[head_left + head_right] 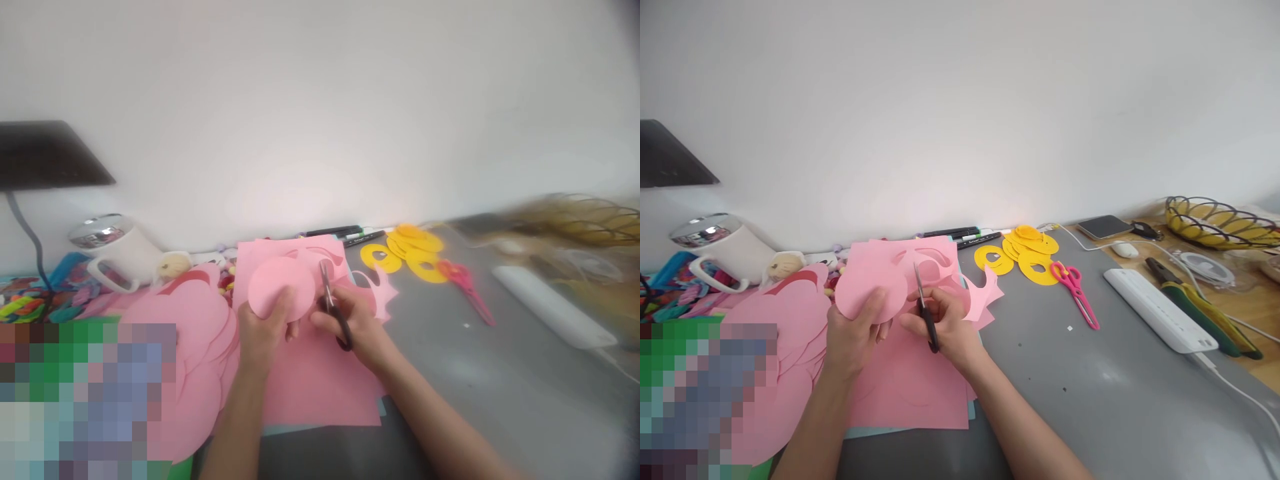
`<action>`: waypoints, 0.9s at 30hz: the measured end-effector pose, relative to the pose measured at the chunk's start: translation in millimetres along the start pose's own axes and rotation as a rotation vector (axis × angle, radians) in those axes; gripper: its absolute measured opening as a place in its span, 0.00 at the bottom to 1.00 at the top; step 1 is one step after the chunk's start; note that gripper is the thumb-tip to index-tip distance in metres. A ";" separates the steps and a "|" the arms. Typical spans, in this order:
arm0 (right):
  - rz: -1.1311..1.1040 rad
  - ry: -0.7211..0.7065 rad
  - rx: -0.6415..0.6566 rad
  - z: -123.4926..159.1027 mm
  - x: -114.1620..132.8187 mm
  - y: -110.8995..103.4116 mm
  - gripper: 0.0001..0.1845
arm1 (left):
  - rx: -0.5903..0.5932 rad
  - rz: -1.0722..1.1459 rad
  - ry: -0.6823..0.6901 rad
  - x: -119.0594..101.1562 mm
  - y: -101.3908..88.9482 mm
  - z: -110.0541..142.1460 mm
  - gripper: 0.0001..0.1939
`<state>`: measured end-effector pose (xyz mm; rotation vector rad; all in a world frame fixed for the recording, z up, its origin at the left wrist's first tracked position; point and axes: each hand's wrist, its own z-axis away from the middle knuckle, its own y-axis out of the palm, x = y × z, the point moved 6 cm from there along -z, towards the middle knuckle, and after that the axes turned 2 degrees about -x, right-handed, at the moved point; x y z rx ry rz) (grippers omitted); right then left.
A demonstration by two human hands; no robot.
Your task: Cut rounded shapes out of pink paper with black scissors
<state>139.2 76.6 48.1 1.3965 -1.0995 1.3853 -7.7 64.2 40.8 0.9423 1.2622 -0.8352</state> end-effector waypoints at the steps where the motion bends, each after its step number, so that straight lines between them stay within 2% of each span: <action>1: 0.006 0.007 0.051 0.6 -0.7 2.5 0.19 | -0.010 0.001 0.000 0.5 -1.3 -0.7 0.19; 3: -0.002 0.023 0.141 2.1 -2.0 6.6 0.20 | -0.009 -0.004 -0.003 0.5 -2.2 -0.9 0.19; 5: -0.013 0.026 0.177 2.7 -2.8 7.3 0.21 | -0.007 -0.009 -0.007 -0.5 -2.3 -0.3 0.19; 27: 0.033 0.050 0.154 1.5 -9.9 3.7 0.22 | -0.017 -0.037 -0.012 -0.2 -2.5 2.1 0.22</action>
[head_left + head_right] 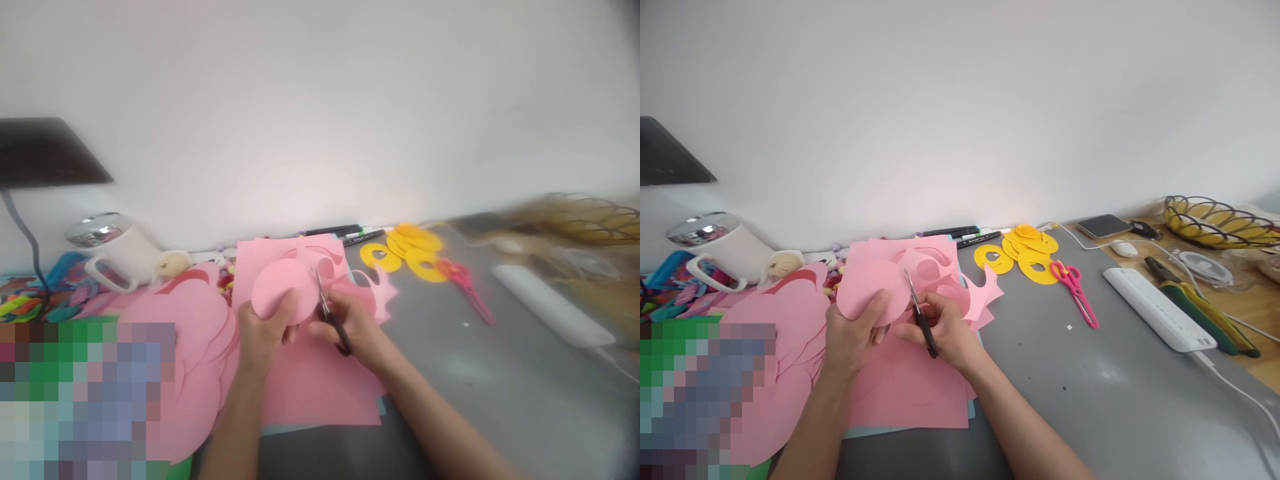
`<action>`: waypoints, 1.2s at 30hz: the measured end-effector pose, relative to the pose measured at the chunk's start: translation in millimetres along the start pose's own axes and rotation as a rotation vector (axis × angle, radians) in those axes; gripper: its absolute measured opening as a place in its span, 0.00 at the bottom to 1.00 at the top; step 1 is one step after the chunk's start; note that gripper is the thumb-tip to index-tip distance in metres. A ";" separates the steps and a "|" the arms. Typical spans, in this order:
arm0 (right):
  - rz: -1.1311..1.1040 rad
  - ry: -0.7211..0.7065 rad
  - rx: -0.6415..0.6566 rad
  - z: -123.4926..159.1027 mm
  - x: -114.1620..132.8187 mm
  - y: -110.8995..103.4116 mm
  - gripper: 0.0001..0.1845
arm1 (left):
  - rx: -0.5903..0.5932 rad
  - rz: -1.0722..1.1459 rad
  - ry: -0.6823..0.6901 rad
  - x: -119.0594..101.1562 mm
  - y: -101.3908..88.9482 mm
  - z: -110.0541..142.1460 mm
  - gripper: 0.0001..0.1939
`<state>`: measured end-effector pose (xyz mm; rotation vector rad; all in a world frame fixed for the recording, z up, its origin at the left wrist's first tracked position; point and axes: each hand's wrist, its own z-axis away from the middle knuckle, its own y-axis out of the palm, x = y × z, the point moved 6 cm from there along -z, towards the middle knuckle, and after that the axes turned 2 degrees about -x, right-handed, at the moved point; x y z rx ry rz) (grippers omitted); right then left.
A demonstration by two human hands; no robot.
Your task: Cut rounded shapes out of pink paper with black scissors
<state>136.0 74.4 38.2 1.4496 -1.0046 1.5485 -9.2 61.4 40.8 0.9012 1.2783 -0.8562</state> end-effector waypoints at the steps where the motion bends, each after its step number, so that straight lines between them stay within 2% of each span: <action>1: -0.002 -0.001 -0.001 0.1 0.3 0.2 0.22 | 0.006 0.000 0.001 -1.0 0.5 0.7 0.22; 11: -0.029 0.028 -0.037 1.6 -1.4 0.5 0.18 | 0.022 0.016 0.001 0.1 1.2 0.0 0.24; 14: -0.042 0.011 -0.139 0.8 1.9 -3.3 0.16 | 0.046 0.020 0.016 -0.6 2.5 -0.1 0.23; 18: -0.068 -0.037 -0.353 2.0 10.8 -15.9 0.13 | 0.091 -0.049 -0.042 -1.7 6.4 3.9 0.17; 20: -0.041 -0.028 -0.454 4.3 12.1 -23.2 0.12 | 0.100 -0.103 -0.049 -3.2 7.7 6.1 0.17; 22: -0.007 -0.008 -0.502 6.2 11.1 -27.3 0.12 | 0.091 -0.140 -0.030 -4.7 7.7 6.7 0.18; 25: -0.028 0.009 -0.449 5.4 7.7 -23.9 0.13 | 0.071 -0.142 -0.010 -3.2 5.5 3.9 0.18; 29: -0.123 -0.050 -0.322 2.2 9.5 -13.0 0.15 | 0.107 -0.101 0.019 0.2 4.8 -1.2 0.21; 33: -0.149 -0.044 -0.357 1.6 8.7 -13.7 0.16 | 0.124 -0.084 0.034 0.5 6.0 -1.3 0.22; 36: -0.158 -0.073 -0.356 1.0 8.1 -14.2 0.17 | 0.148 -0.057 -0.020 2.6 9.6 0.5 0.21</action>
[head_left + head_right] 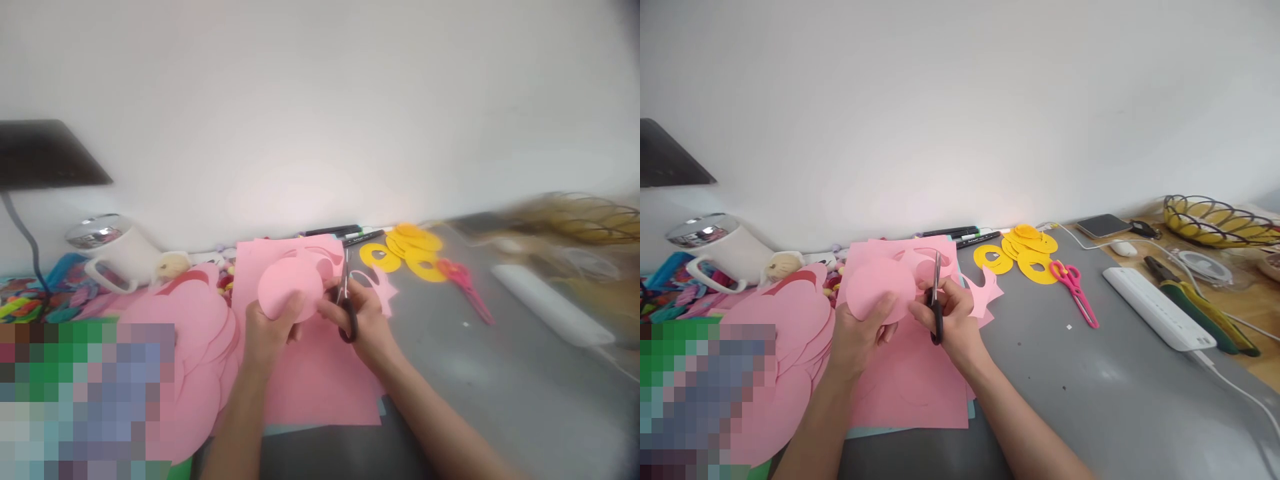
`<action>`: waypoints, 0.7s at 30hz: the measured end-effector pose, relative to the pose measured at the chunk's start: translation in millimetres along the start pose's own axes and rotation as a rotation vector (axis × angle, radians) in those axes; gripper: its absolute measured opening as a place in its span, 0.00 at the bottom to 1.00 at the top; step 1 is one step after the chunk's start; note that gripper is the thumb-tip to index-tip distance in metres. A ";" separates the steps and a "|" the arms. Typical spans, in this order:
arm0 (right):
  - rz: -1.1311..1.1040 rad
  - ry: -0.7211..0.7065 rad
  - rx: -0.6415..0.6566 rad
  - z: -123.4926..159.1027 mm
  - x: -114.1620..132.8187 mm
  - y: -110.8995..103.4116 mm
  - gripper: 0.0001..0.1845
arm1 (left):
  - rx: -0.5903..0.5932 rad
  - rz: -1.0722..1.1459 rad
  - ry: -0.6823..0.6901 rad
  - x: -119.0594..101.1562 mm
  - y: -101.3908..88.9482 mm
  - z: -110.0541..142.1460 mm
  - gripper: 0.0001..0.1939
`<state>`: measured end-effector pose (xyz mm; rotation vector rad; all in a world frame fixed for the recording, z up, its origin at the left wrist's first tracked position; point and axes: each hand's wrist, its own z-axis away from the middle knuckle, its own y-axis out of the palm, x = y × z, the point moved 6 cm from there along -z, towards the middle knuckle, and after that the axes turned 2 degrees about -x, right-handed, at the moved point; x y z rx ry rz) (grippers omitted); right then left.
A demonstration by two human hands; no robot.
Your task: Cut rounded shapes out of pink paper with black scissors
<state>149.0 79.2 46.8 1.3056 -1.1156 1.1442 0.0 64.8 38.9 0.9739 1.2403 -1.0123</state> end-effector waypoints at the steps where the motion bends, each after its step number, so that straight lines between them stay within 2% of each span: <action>1: -0.001 -0.015 0.020 -0.1 -0.1 1.0 0.17 | 0.007 0.016 -0.017 0.7 1.2 0.3 0.21; 5: 0.031 -0.049 0.132 0.8 0.5 6.9 0.18 | -0.039 0.062 -0.018 1.1 -0.4 0.0 0.23; 11: 0.069 -0.023 0.370 5.5 0.4 18.6 0.21 | -0.126 0.043 -0.019 2.1 -6.8 0.8 0.22; 21: 0.117 -0.026 0.334 5.0 0.9 15.6 0.22 | -0.183 0.032 -0.011 -1.3 -7.3 1.0 0.19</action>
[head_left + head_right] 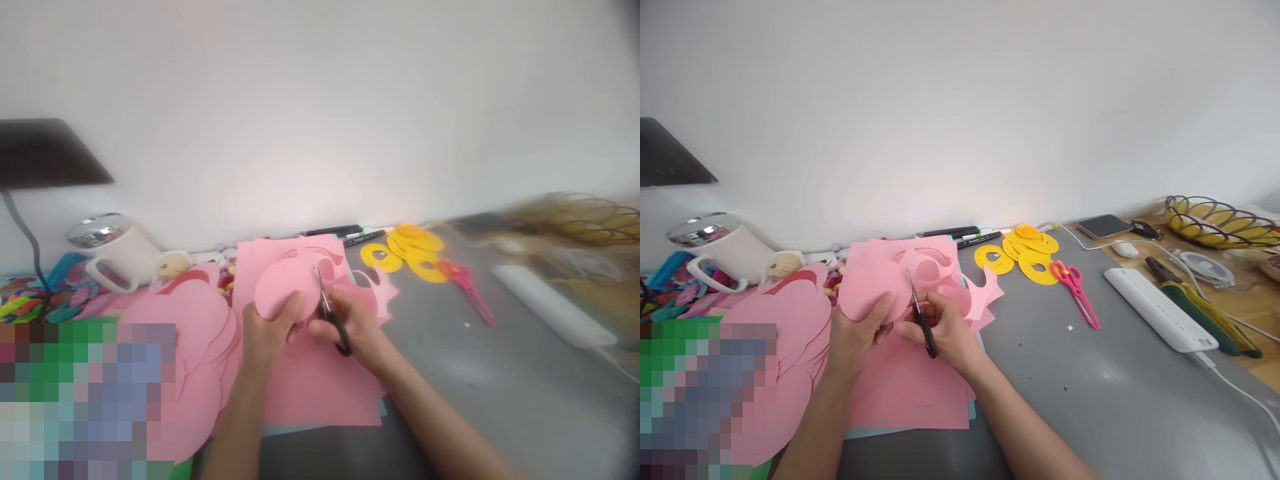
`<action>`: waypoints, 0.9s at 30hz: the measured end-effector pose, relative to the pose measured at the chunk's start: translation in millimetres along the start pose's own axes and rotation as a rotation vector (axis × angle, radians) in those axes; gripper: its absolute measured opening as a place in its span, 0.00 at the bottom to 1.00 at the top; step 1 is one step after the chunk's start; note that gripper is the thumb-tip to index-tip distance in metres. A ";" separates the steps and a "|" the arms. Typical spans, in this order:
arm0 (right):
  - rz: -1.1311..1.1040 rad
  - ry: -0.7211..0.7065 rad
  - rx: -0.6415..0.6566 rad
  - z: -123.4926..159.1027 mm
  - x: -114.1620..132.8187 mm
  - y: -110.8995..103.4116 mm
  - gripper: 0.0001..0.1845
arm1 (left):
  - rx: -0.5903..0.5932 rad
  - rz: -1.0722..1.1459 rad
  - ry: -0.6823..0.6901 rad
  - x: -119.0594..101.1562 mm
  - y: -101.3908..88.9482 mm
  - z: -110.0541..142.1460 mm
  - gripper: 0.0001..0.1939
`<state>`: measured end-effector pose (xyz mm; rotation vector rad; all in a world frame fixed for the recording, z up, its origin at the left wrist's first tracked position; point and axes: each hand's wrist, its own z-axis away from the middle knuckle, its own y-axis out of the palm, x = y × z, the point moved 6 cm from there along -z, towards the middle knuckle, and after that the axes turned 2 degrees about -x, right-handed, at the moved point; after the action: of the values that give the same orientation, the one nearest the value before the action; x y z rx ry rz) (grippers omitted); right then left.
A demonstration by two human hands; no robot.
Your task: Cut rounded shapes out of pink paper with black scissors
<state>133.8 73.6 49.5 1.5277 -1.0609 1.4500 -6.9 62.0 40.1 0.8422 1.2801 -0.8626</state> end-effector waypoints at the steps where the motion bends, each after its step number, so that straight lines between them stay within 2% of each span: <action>1: 0.000 -0.002 -0.002 0.0 0.3 0.0 0.22 | 0.006 0.000 -0.001 -0.4 0.4 0.2 0.19; 10: -0.003 -0.009 0.009 0.0 -4.3 0.5 0.22 | 0.069 -0.043 0.001 -1.7 1.9 1.9 0.21; 20: 0.019 0.013 -0.012 0.1 -7.3 -2.2 0.23 | 0.071 0.000 -0.009 -6.8 1.8 6.4 0.20; 27: 0.000 0.019 0.028 0.0 -8.4 -0.5 0.24 | 0.079 0.014 0.000 -8.2 3.1 5.7 0.19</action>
<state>134.2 74.3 41.1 1.5311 -1.0334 1.4822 -2.4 58.8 48.9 0.9125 1.2451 -0.9071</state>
